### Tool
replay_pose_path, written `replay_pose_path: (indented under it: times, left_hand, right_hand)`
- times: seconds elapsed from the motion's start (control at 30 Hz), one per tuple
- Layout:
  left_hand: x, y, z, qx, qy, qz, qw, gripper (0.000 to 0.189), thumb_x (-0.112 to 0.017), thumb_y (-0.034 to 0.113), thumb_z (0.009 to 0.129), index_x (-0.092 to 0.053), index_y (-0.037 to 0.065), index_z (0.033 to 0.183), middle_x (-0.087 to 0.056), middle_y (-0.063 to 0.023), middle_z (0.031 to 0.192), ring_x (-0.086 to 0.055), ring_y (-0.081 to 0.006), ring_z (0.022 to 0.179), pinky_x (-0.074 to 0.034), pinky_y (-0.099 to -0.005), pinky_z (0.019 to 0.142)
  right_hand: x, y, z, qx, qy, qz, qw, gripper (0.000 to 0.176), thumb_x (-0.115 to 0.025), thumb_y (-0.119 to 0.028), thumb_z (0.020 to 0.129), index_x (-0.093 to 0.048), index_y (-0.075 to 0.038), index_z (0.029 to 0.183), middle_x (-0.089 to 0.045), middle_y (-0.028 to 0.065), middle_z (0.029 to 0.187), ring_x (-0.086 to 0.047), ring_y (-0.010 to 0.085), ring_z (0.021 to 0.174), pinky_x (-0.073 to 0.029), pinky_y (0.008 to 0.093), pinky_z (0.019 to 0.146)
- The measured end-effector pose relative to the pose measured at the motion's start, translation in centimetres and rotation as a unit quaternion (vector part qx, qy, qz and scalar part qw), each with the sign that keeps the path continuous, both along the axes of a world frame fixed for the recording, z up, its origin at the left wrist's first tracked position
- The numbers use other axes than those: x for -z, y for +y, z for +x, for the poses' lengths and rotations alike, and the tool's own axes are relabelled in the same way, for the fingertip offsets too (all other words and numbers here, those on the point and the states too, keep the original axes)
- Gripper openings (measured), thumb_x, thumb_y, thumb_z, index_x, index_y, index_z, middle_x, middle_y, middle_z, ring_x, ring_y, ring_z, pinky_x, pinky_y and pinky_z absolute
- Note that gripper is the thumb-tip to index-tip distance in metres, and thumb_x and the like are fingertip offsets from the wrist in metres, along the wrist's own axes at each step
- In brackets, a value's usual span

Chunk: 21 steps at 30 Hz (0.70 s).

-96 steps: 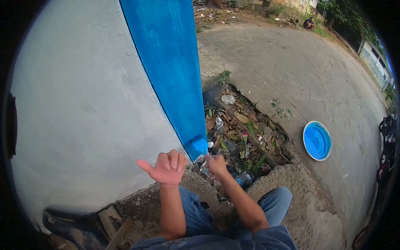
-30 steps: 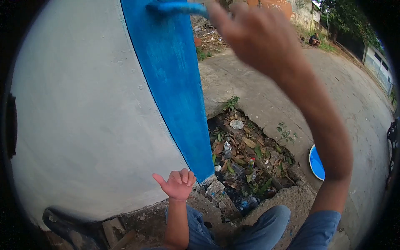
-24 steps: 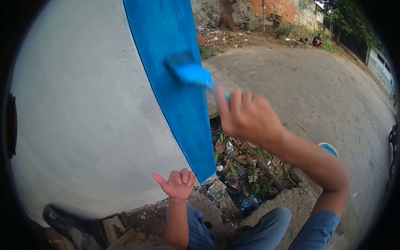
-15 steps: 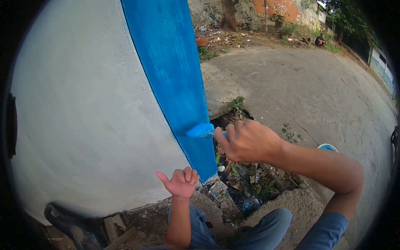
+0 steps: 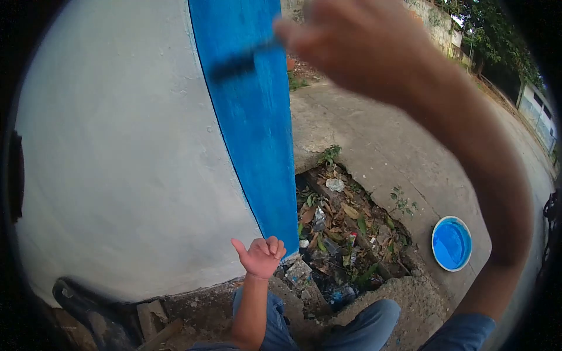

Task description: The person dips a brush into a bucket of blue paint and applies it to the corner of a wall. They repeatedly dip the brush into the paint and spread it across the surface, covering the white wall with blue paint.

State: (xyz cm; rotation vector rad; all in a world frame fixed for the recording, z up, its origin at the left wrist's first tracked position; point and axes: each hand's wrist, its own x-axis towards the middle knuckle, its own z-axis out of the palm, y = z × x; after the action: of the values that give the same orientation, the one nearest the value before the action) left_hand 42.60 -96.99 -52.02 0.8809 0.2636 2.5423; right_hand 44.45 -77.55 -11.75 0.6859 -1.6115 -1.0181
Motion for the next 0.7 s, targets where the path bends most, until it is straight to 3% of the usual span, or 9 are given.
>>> replay_pose_path:
  times: [0.07,0.1,0.2,0.23,0.3,0.33,0.37,0.5,0.7]
  left_hand:
    - [-0.3,0.0,0.2,-0.01,-0.019,-0.01,1.0,0.086,-0.027,0.077,0.078,-0.066,0.001,0.078,-0.06,-0.0117,0.084,-0.044,-0.0207,0.071,-0.033,-0.0307,0.061]
    - [-0.3,0.0,0.3,-0.024,-0.035,-0.022,0.999,0.084,-0.027,0.076,0.079,-0.065,0.001,0.074,-0.059,-0.0117,0.083,-0.044,-0.021,0.069,-0.034,-0.0311,0.06]
    - [-0.2,-0.4,0.2,-0.011,-0.03,-0.019,0.999,0.084,-0.027,0.076,0.079,-0.065,0.001,0.074,-0.059,-0.0122,0.083,-0.046,-0.0217,0.07,-0.036,-0.0314,0.061]
    - [-0.3,-0.7,0.2,-0.012,-0.028,-0.02,0.999,0.084,-0.027,0.076,0.079,-0.065,0.001,0.074,-0.059,-0.0122,0.083,-0.046,-0.0217,0.07,-0.036,-0.0314,0.061]
    - [-0.6,-1.0,0.5,-0.023,-0.024,-0.009,0.999,0.084,-0.028,0.076,0.079,-0.065,0.001,0.074,-0.059,-0.0126,0.083,-0.046,-0.0218,0.07,-0.036,-0.0316,0.062]
    - [-0.8,-1.1,0.5,-0.023,-0.021,-0.009,0.999,0.084,-0.028,0.076,0.079,-0.065,0.001,0.074,-0.059,-0.0126,0.083,-0.046,-0.0218,0.07,-0.036,-0.0316,0.062]
    - [-0.9,-1.3,0.7,-0.024,-0.02,-0.003,1.0,0.084,-0.028,0.076,0.079,-0.065,0.001,0.074,-0.059,-0.0128,0.083,-0.045,-0.0218,0.07,-0.036,-0.0316,0.061]
    - [-1.1,-1.9,1.1,-0.023,-0.014,0.008,1.0,0.085,-0.027,0.076,0.079,-0.065,0.0,0.075,-0.059,-0.0131,0.083,-0.044,-0.0216,0.07,-0.036,-0.0314,0.061]
    - [-1.3,-1.8,1.4,-0.023,-0.012,0.013,1.0,0.085,-0.027,0.076,0.079,-0.065,0.0,0.076,-0.059,-0.0129,0.083,-0.043,-0.0212,0.07,-0.035,-0.0313,0.061]
  right_hand:
    - [-1.9,-3.5,4.0,0.2,-0.033,-0.135,0.97,0.02,-0.051,-0.018,0.093,-0.057,-0.005,0.08,-0.05,0.0029,0.052,-0.033,0.0069,0.032,-0.029,0.0238,0.021]
    - [-2.9,-0.6,2.0,0.01,-0.019,-0.103,0.994,0.025,-0.046,-0.018,0.096,-0.054,-0.005,0.076,-0.048,0.0019,0.05,-0.032,0.0066,0.031,-0.024,0.0248,0.018]
    - [-2.1,-1.0,1.1,-0.014,-0.026,-0.172,0.985,0.027,-0.045,-0.019,0.096,-0.054,-0.004,0.076,-0.047,0.0022,0.049,-0.033,0.0065,0.031,-0.025,0.0249,0.019]
    - [-0.5,-0.7,0.4,0.005,0.035,-0.123,0.992,0.013,-0.048,-0.018,0.093,-0.054,-0.008,0.09,-0.048,0.0012,0.054,-0.038,0.008,0.036,-0.028,0.025,0.025]
    - [4.5,-0.3,-0.4,0.048,0.1,-0.082,0.99,0.022,-0.051,-0.017,0.089,-0.055,-0.008,0.109,-0.047,-0.0006,0.06,-0.042,0.0078,0.043,-0.03,0.0255,0.032]
    - [6.8,-0.8,0.4,0.059,0.034,-0.099,0.993,0.029,-0.051,-0.016,0.088,-0.056,-0.004,0.115,-0.042,-0.0017,0.058,-0.04,0.007,0.045,-0.028,0.0247,0.035]
    - [8.6,-1.7,1.2,0.033,0.038,-0.073,0.996,0.032,-0.054,-0.01,0.074,-0.059,0.005,0.102,-0.046,0.0036,0.056,-0.046,0.0106,0.043,-0.032,0.024,0.032]
    - [15.7,-1.5,3.4,0.033,-0.164,-0.034,0.985,0.043,-0.055,-0.01,0.064,-0.058,0.012,0.1,-0.045,0.0035,0.053,-0.045,0.0114,0.044,-0.033,0.0226,0.035]
    - [15.4,-1.2,4.0,-0.032,-0.301,-0.046,0.952,0.029,-0.056,-0.013,0.068,-0.058,0.009,0.088,-0.048,0.0039,0.052,-0.049,0.0134,0.043,-0.034,0.0234,0.036]
